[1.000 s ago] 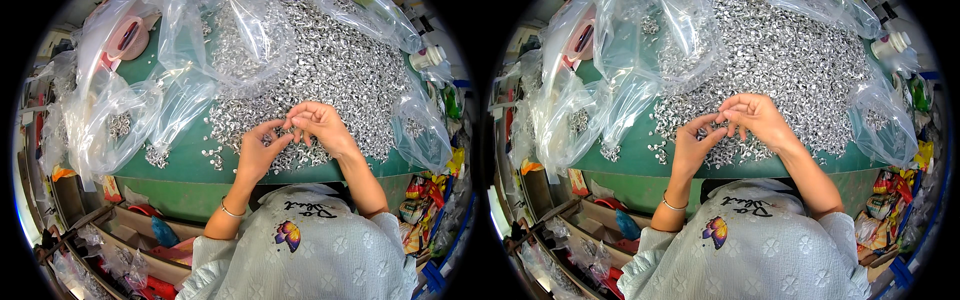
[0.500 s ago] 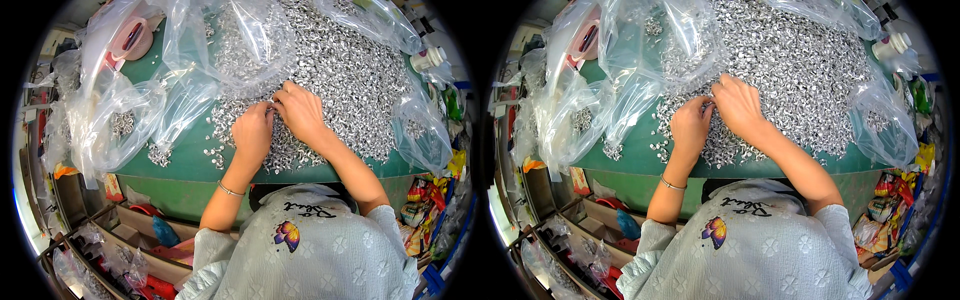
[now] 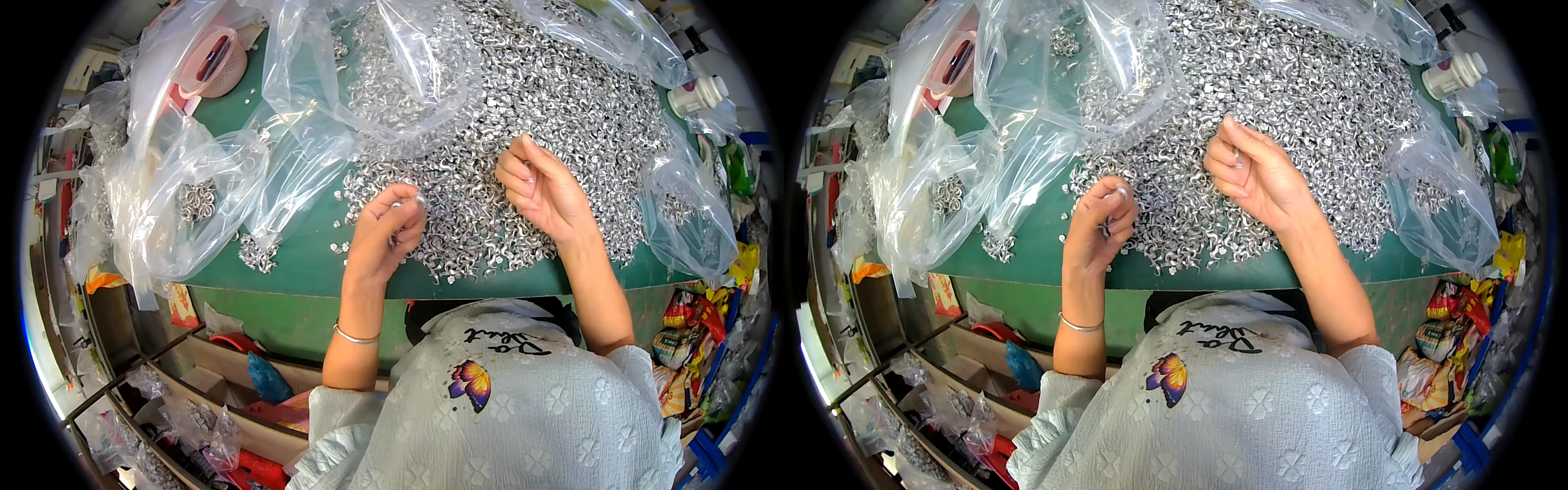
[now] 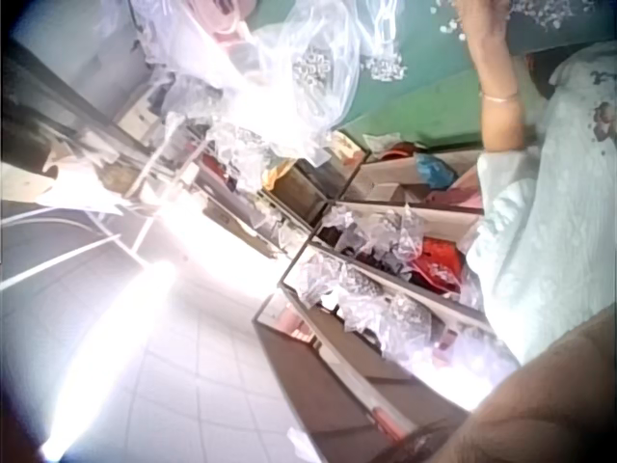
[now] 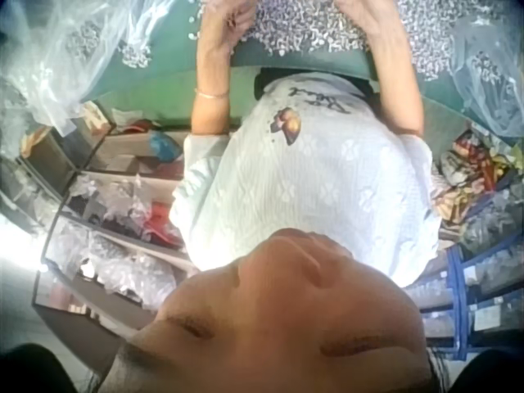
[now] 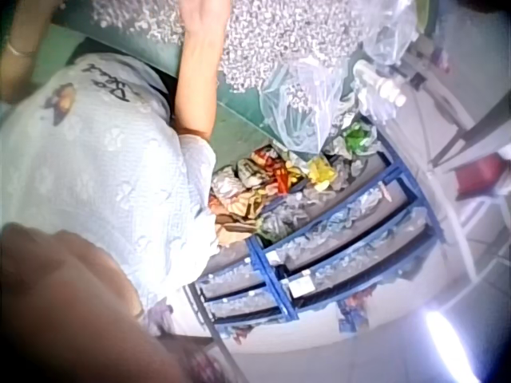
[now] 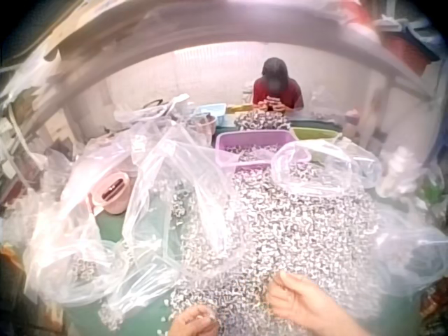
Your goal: The person sorts small metal eyelets from a large pile on a table into plastic bags and a pink container by hand.
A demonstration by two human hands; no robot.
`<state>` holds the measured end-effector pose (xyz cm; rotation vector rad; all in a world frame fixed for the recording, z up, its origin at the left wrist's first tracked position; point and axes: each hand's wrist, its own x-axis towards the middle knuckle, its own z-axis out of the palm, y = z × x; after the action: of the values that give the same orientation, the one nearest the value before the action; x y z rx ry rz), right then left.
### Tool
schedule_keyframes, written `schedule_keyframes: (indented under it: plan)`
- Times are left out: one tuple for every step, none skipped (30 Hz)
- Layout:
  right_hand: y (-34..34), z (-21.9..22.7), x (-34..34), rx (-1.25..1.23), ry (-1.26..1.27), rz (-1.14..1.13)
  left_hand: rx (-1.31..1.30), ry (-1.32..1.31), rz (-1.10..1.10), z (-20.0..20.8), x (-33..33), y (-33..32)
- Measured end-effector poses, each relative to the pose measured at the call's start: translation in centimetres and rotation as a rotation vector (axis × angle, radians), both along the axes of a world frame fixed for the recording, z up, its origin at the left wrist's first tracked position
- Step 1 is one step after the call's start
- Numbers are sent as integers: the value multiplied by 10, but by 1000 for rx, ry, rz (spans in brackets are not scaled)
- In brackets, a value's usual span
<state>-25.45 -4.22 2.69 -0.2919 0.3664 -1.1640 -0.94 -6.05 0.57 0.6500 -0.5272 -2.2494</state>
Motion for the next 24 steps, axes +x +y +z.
schedule_keyframes:
  plan:
    - [0, -8, -6, -82, 87, 64, -31, 28, -7, 1, 0, 3]
    - [1, -5, -2, -159, 514, 55, -9, 42, 15, 2, -1, 5]
    - [5, -1, 4, -234, 942, 44, 14, 56, 36, 5, -3, 7]
    - [9, 6, 11, -306, 1371, 31, 37, 71, 57, 7, -5, 8]
    - [12, 21, 19, -288, 1703, 104, 61, 75, 64, 4, -5, 10]
    - [12, 15, 22, -440, 1853, 48, 86, 79, 71, 0, -5, 11]
    - [14, 3, 24, -597, 1996, -12, 111, 82, 79, -2, -6, 13]
    - [13, 0, 27, -761, 2134, -75, 133, 35, 78, -1, -8, 13]
    - [14, 4, 28, -674, 2153, 8, 156, -14, 77, 1, -11, 15]
    - [13, 3, 26, -692, 2130, -33, 178, -62, 76, 4, -14, 15]
    - [12, 1, 24, -707, 2106, -76, 202, -34, 67, 7, -16, 15]
    - [11, 0, 22, -722, 2082, -119, 147, -137, 58, 9, -18, 16]
    - [12, 3, 20, -662, 2033, -124, 91, -239, 50, 12, -21, 18]
    - [13, 7, 20, -606, 1982, -130, 34, -341, 44, 13, -21, 19]
    - [13, 10, 19, -553, 1930, -134, -23, -376, 22, 9, -17, 18]
    - [12, 9, 15, -499, 1697, -133, -256, -570, 82, 7, -20, 17]
    - [12, 8, 10, -451, 1463, -120, -487, -764, 152, 4, -23, 17]
    - [10, 6, 7, -406, 1217, -99, -716, -973, 227, 4, -24, 16]
    - [13, 7, 0, -222, 899, -68, -878, -1080, 304, 7, -29, 14]
    - [14, 6, -4, -47, 562, -18, -918, -1264, 218, 8, -34, 9]
    - [15, 7, -3, 32, 440, -71, -971, -1367, 171, 12, -42, 3]
    - [16, 7, -1, 112, 315, -97, -1065, -1409, 112, 4, -47, -7]
    - [15, -5, -7, 119, 127, -13, -1205, -1476, 131, -17, -56, -14]
    - [19, -9, -7, 166, -5, -16, -1286, -1493, -29, -12, -60, -21]
